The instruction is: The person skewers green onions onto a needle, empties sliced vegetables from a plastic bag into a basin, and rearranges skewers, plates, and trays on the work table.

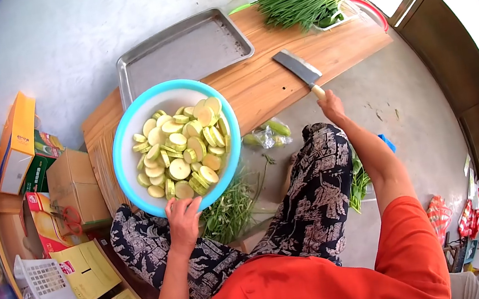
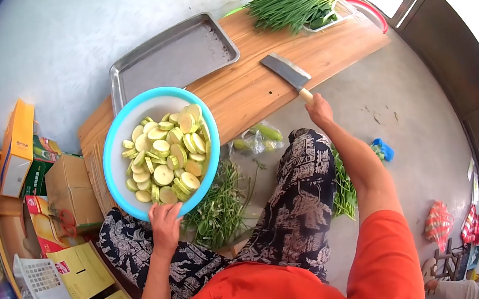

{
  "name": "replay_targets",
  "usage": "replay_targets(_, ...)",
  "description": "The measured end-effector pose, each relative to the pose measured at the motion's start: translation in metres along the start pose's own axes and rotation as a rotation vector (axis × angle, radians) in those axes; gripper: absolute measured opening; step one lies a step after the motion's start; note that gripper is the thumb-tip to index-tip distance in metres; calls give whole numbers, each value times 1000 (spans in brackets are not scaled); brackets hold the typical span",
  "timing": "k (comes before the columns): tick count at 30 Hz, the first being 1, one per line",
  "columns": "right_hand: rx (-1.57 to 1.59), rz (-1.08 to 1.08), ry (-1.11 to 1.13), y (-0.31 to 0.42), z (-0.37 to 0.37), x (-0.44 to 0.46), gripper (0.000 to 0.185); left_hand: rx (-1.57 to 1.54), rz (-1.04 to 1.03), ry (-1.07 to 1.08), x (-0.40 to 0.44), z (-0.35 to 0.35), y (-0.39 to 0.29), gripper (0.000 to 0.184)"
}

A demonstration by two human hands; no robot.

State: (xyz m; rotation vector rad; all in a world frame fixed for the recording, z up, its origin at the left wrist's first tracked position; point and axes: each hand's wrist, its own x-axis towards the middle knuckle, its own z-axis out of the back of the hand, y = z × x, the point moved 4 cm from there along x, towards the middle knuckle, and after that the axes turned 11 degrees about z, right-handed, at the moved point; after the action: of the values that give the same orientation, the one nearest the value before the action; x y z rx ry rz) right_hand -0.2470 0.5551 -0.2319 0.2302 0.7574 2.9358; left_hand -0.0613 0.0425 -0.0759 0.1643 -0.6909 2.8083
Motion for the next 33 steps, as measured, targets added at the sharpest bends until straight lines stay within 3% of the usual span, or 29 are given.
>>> replay_targets(6, -63, -181, -89, -89, -19, 50, 35, 4, -15, -5, 0, 0, 7, 36)
replay_targets(8, -285, 114, -295, -76, 1, 52, 37, 9, -20, -20, -1, 0, 7, 38)
replay_targets(10, -191, 32, -178, -62, 17, 58, 43, 24, -22, -32, -3, -3, 11, 38)
replay_targets(11, 62, -102, -50, -48, 26, 58, 43, 6, -21, -36, -4, -3, 12, 38)
replay_targets(12, -23, -75, -28, -14, 43, 51, 42, -11, -20, -41, -5, -3, 12, 38)
replay_targets(16, 319, 215, -64, 24, 60, 44, 42, -10, -36, -69, -8, -2, 12, 36)
replay_targets(18, 47, -29, 30, 33, 78, 32, 48, 19, -57, -80, -6, -3, 9, 36)
replay_targets(19, 78, -79, 48, -10, 57, 48, 51, 18, -57, -78, -4, -1, 5, 37)
replay_targets(21, 96, -113, 0, 33, 79, 22, 62, 40, -54, -81, -4, -1, 2, 41)
replay_targets(22, 53, -33, -81, 0, 54, 35, 64, 36, -29, -70, -5, -2, 2, 42)
replay_targets(23, 137, -120, -22, -14, 38, 38, 65, 33, -33, -64, -4, -1, 0, 42)
replay_targets(28, 20, -278, -58, -6, 28, 26, 72, 45, -45, -51, -5, -1, -1, 41)
replay_targets(30, 14, -310, -74, -18, 20, 32, 63, 67, -57, -58, -3, -2, -3, 40)
replay_targets(33, 21, -211, -172, -25, 15, 45, 29, 70, -49, -54, 1, -1, -6, 40)
